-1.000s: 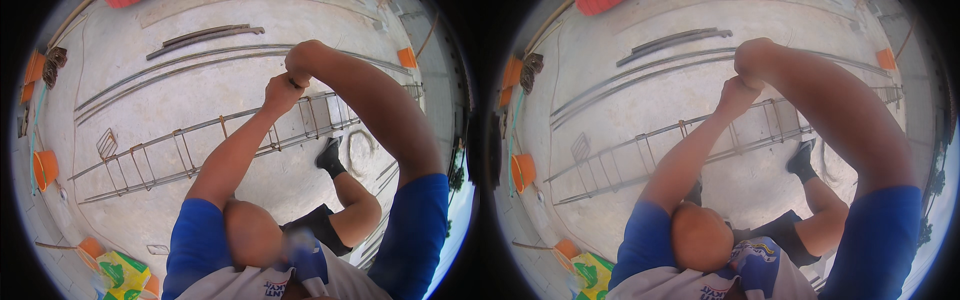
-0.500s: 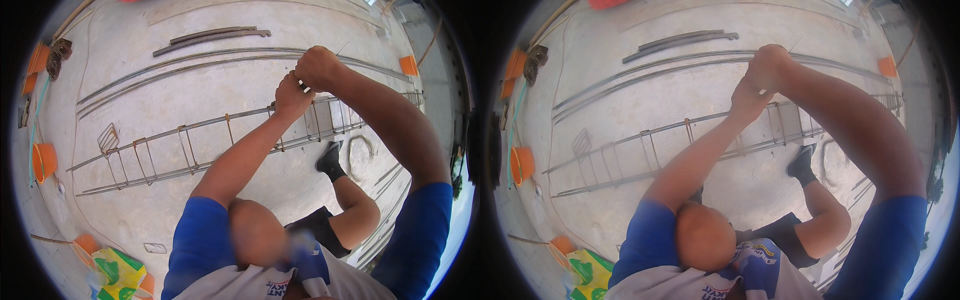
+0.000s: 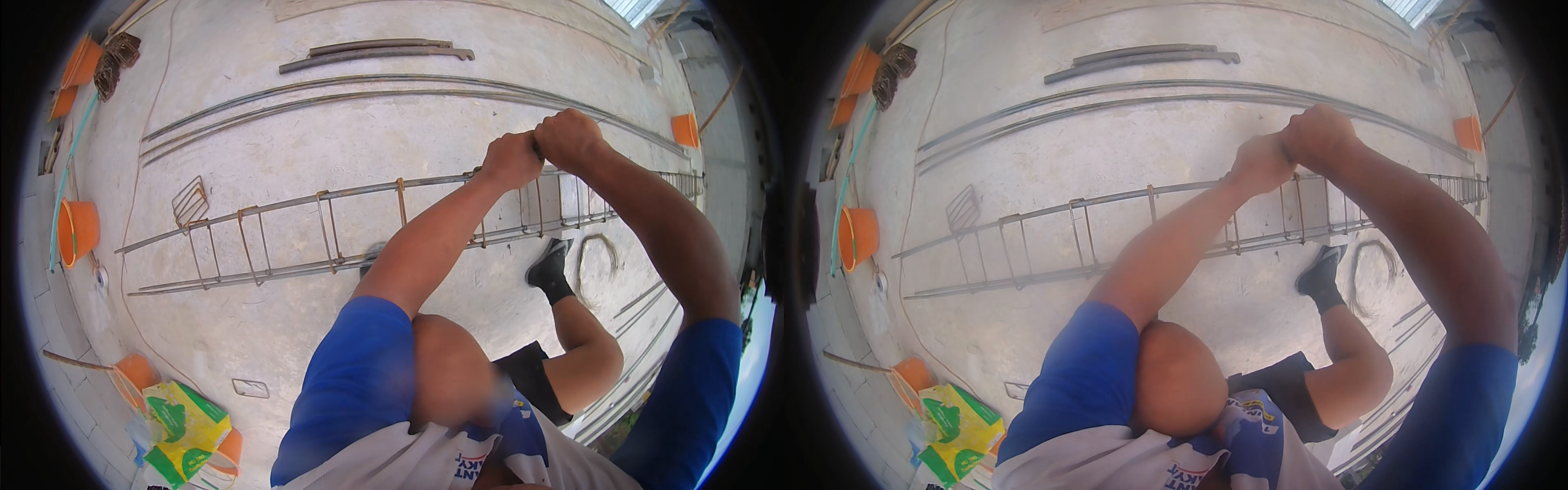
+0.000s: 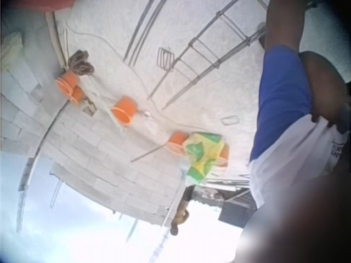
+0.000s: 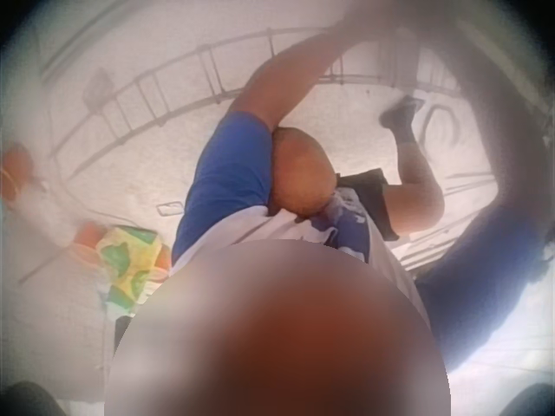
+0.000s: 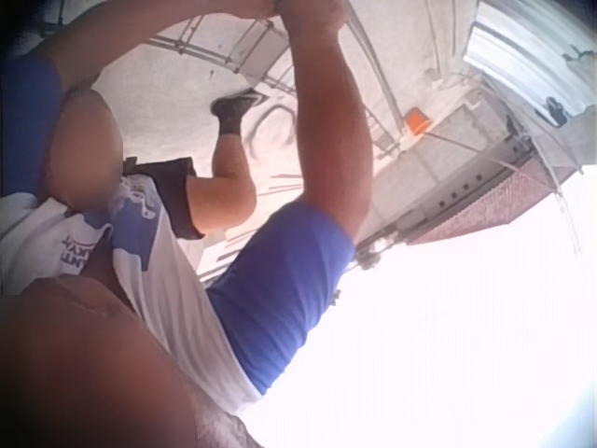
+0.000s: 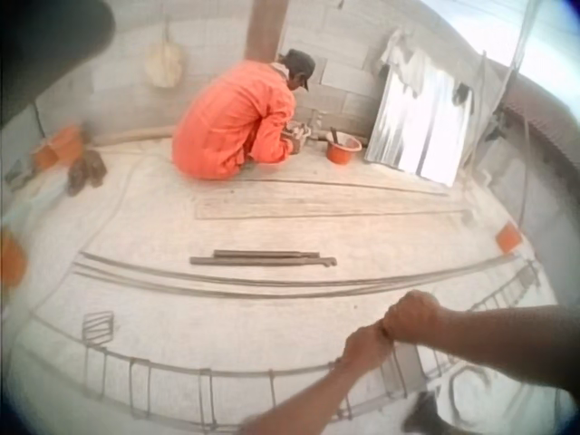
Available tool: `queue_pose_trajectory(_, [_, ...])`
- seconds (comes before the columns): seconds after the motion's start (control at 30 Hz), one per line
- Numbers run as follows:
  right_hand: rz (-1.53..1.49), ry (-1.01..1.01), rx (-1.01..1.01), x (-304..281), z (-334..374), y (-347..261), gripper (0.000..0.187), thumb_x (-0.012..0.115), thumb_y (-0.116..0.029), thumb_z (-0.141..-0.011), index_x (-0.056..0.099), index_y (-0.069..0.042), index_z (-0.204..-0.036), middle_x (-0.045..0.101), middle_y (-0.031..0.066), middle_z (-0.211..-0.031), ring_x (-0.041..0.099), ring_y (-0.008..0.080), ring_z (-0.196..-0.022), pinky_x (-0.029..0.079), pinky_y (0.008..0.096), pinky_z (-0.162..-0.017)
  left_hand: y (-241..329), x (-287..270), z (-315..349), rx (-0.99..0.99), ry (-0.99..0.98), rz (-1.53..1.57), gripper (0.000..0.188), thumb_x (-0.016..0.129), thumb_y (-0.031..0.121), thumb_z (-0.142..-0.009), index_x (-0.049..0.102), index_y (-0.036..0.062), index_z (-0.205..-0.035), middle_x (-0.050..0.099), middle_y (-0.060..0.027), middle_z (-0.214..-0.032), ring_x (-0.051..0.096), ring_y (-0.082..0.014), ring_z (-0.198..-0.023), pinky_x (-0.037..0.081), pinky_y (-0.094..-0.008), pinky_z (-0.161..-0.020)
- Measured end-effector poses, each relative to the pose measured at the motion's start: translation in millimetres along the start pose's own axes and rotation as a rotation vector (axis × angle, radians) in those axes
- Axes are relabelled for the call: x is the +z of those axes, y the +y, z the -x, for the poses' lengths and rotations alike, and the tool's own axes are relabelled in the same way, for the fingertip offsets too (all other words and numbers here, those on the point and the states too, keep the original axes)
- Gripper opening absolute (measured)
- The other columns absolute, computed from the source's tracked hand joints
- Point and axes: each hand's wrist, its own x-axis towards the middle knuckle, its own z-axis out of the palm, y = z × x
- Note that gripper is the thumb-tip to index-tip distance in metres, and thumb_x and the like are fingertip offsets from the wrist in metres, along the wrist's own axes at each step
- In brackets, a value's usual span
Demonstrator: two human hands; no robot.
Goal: The person assembles a metal ladder frame on a rooftop by wrapping wire around the joints and twisting it with pliers. The person repeatedly picks up wire, wraps it around the ladder rungs, and uses pliers to tighten the connections.
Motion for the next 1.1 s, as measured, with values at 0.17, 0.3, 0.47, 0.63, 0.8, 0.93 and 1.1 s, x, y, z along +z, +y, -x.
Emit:
queue_pose_trajectory(0.17, [-0.432,-0.473,0.004,7,11,18,0.032,0.072,-0.031,-0.078,0.068,0.001,-0.079,0.067,0.0130,-0.071,0.067,0.0225,-0.064,0.056,0.0347,-0.061,13,-29,23,0.083,-0.191,0.076,0.045,0.071,0.036,-0.079,0.062,0.0085,-0.114,0.063,-0.0172,-0.113,0.062,-0.0331,-0.101,0.050,-0.0422,-0.086])
queue_pose_trajectory(0.3, [-1.046,-0.557,0.185,28,57,16,0.044,0.068,-0.039,-0.084,0.062,0.004,-0.073,0.060,0.0089,-0.060,0.059,0.0185,-0.047,0.049,0.0310,-0.041,-11,-93,71,0.008,0.200,0.185,0.052,0.075,0.037,-0.076,0.062,0.0017,-0.112,0.063,-0.0153,-0.111,0.060,-0.0277,-0.106,0.047,-0.0373,-0.092])
queue_pose_trajectory(0.47, [-1.827,-0.159,0.081,45,107,-70,0.051,0.064,-0.045,-0.089,0.063,0.006,-0.091,0.057,0.0047,-0.064,0.062,0.0162,-0.055,0.050,0.0294,-0.050,2,-109,133,-0.301,-0.055,0.590,0.053,0.071,0.040,-0.084,0.058,0.0013,-0.119,0.063,-0.0145,-0.112,0.060,-0.0258,-0.101,0.047,-0.0371,-0.090])
queue_pose_trajectory(0.63, [-2.279,-0.131,-0.389,5,107,-152,0.042,0.056,-0.039,-0.094,0.060,0.003,-0.097,0.062,0.0094,-0.069,0.062,0.0184,-0.058,0.050,0.0322,-0.056,28,-121,173,-0.116,-0.187,1.080,0.056,0.063,0.039,-0.090,0.048,0.0013,-0.128,0.059,-0.0125,-0.113,0.058,-0.0232,-0.102,0.045,-0.0410,-0.091])
queue_pose_trajectory(0.8, [-2.281,0.114,-0.369,-17,107,-190,0.047,0.056,-0.037,-0.096,0.052,0.003,-0.119,0.064,0.0131,-0.094,0.067,0.0224,-0.078,0.055,0.0359,-0.068,62,-141,218,-0.271,0.332,0.761,0.044,0.047,0.036,-0.099,0.049,-0.0016,-0.121,0.059,-0.0120,-0.099,0.065,-0.0241,-0.089,0.055,-0.0334,-0.072])
queue_pose_trajectory(0.93, [-2.242,0.131,-0.389,-25,116,-203,0.054,0.057,-0.036,-0.095,0.046,0.001,-0.133,0.063,0.0166,-0.110,0.066,0.0248,-0.095,0.054,0.0385,-0.080,38,-143,229,-0.175,0.282,0.742,0.046,0.043,0.035,-0.100,0.045,-0.0037,-0.126,0.061,-0.0140,-0.103,0.066,-0.0275,-0.093,0.056,-0.0333,-0.072])
queue_pose_trajectory(1.1, [-2.434,0.238,-0.497,-25,126,-222,0.077,0.057,-0.036,-0.095,0.015,-0.007,-0.152,0.058,0.0173,-0.123,0.061,0.0284,-0.108,0.049,0.0399,-0.088,40,-156,246,-0.105,0.471,1.219,0.041,0.036,0.028,-0.103,0.042,-0.0012,-0.131,0.061,-0.0193,-0.107,0.064,-0.0286,-0.093,0.056,-0.0434,-0.084])
